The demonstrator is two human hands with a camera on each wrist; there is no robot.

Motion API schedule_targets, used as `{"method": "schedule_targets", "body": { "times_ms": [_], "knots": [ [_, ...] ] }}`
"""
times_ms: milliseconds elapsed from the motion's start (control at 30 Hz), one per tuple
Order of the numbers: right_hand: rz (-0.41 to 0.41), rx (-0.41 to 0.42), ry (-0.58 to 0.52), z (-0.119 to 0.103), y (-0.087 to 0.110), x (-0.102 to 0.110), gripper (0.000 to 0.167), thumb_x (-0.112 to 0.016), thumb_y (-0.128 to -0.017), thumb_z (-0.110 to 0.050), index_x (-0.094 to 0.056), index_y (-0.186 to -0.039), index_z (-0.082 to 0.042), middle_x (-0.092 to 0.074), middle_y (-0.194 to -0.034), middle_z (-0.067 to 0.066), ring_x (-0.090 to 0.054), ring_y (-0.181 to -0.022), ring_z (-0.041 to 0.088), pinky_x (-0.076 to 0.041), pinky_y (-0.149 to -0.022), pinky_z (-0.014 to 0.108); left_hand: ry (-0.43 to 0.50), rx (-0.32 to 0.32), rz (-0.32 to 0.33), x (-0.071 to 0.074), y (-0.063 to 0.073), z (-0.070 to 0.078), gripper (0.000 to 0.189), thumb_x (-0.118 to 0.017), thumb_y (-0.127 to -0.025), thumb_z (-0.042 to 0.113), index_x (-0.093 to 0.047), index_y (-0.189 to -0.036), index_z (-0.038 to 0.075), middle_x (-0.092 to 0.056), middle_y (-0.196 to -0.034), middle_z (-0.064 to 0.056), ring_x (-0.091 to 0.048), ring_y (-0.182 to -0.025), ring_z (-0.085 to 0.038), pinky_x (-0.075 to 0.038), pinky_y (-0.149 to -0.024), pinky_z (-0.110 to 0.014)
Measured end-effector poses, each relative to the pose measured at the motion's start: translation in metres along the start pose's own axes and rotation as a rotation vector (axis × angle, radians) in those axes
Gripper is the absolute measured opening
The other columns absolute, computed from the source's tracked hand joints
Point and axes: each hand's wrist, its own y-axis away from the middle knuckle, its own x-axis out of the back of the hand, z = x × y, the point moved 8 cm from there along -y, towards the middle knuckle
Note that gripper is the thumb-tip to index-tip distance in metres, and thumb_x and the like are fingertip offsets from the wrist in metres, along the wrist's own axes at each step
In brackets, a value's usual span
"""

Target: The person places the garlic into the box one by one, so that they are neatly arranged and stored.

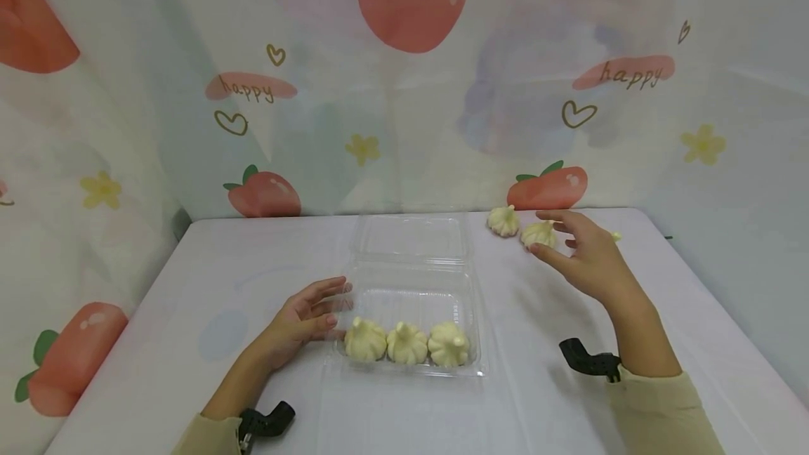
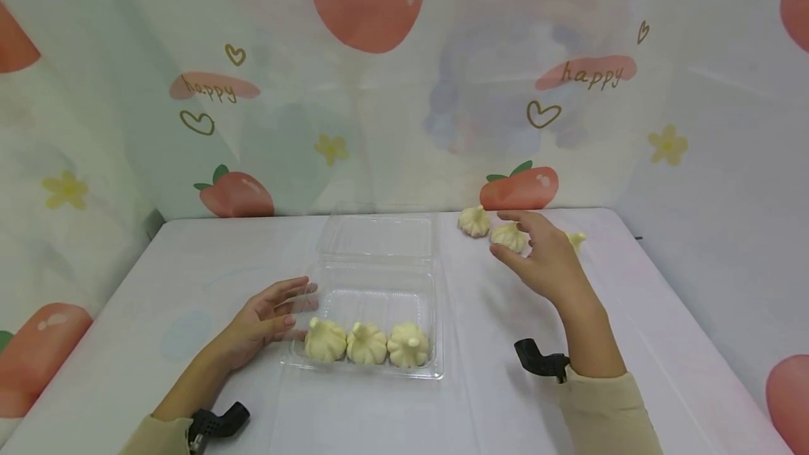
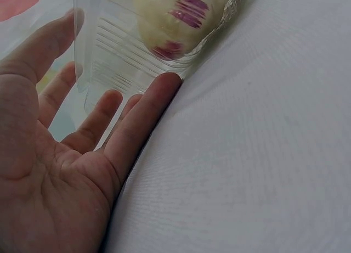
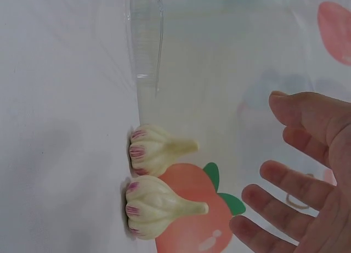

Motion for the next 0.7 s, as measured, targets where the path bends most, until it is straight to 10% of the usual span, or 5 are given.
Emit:
{"method": "schedule_targets", "body": {
  "times_ms": [700],
  "knots": [
    [0.061,-0.14,0.114,0.032,0.004,0.018,0.058,-0.069,-0.094,-0.034,-0.05,-0.142,-0.007,-0.05,-0.142,0.023,-0.046,-0.128,0.048,-0.046,-0.094,0.066,0.002,0.005,0.005,0.0,0.0,0.001,0.065,-0.058,-0.098,0.0,-0.026,-0.154,-0.001,-0.028,-0.158,-0.025,-0.046,-0.136,-0.029,-0.056,-0.091,-0.049]
  ]
}}
